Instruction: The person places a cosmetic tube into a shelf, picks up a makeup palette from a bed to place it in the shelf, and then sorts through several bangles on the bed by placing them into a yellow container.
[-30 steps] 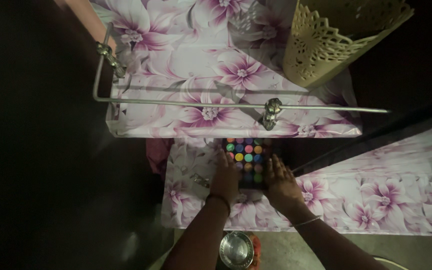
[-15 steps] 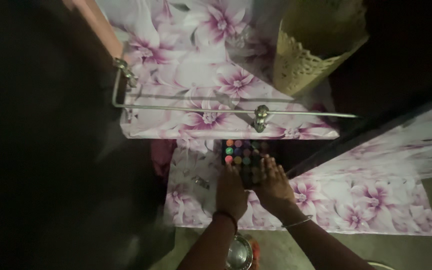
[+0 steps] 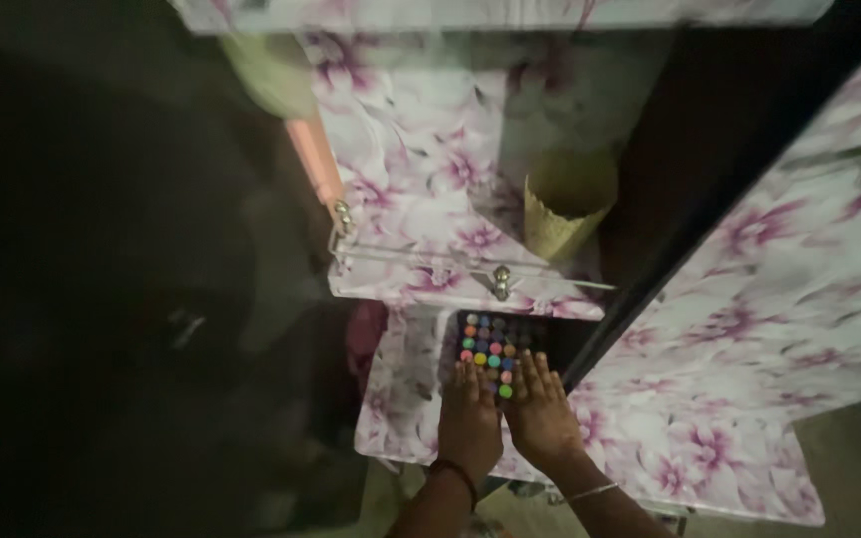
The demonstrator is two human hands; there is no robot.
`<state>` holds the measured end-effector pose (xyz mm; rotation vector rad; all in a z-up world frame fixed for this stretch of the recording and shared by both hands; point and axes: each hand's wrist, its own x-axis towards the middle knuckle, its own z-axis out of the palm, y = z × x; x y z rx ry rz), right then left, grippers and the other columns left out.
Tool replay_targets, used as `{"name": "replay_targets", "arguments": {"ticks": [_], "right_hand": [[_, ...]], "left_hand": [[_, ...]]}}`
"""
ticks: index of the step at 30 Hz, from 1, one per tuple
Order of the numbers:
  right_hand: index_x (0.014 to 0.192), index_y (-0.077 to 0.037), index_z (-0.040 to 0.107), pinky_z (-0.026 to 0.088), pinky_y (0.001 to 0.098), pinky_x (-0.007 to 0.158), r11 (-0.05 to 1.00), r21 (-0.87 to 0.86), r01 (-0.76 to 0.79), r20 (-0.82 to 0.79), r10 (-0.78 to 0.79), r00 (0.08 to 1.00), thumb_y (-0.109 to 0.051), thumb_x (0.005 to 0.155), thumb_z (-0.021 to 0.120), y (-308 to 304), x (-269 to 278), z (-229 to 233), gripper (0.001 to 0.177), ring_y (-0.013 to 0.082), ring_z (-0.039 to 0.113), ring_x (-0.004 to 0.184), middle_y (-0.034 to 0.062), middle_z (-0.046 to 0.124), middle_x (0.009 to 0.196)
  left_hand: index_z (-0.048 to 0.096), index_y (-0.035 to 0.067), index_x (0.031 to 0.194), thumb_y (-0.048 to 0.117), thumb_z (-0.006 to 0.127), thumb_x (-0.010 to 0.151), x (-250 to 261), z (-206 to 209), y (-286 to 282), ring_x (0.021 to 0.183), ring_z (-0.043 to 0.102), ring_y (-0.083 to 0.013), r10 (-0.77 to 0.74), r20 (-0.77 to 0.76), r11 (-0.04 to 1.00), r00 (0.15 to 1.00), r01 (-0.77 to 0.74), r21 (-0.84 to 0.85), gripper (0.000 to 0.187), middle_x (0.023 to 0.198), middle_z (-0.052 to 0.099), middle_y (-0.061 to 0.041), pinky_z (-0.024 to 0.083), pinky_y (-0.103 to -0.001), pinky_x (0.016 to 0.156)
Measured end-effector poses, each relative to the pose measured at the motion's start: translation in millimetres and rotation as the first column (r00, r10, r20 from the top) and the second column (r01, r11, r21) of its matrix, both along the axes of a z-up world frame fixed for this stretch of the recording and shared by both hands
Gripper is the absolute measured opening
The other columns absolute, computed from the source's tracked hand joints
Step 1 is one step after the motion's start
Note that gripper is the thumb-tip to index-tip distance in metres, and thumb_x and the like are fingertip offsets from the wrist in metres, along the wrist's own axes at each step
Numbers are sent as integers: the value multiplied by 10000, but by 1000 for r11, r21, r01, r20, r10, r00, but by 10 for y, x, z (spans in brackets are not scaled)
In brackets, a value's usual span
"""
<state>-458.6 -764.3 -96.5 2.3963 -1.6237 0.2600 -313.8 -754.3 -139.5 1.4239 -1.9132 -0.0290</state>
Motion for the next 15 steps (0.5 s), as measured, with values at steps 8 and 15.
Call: {"name": "replay_targets", "arguments": {"ticks": [8, 15], "right_hand": [[1499, 46, 312, 185, 492, 1202, 987, -123, -107, -6, 107, 994, -302, 930, 521, 352, 222, 832, 700, 382, 188, 1515, 244, 248, 1610], [1457, 72, 394, 202, 498, 1207, 900, -344, -269, 15, 292, 956, -296, 907, 543, 591, 350, 1481, 678, 407, 269, 1489, 281, 357, 1555]], "left_hand": [[398, -119, 1499, 168, 490, 986, 147, 814, 466, 1529, 257, -442, 70, -65, 970, 995, -83, -228, 596, 1612, 322, -317, 207, -539, 1228], [328, -100, 1514, 208, 577, 875, 329, 1701, 878, 1540, 172, -412, 146, 45, 987, 988, -142, -81, 752, 1625, 271, -280, 121, -504, 1234]]}}
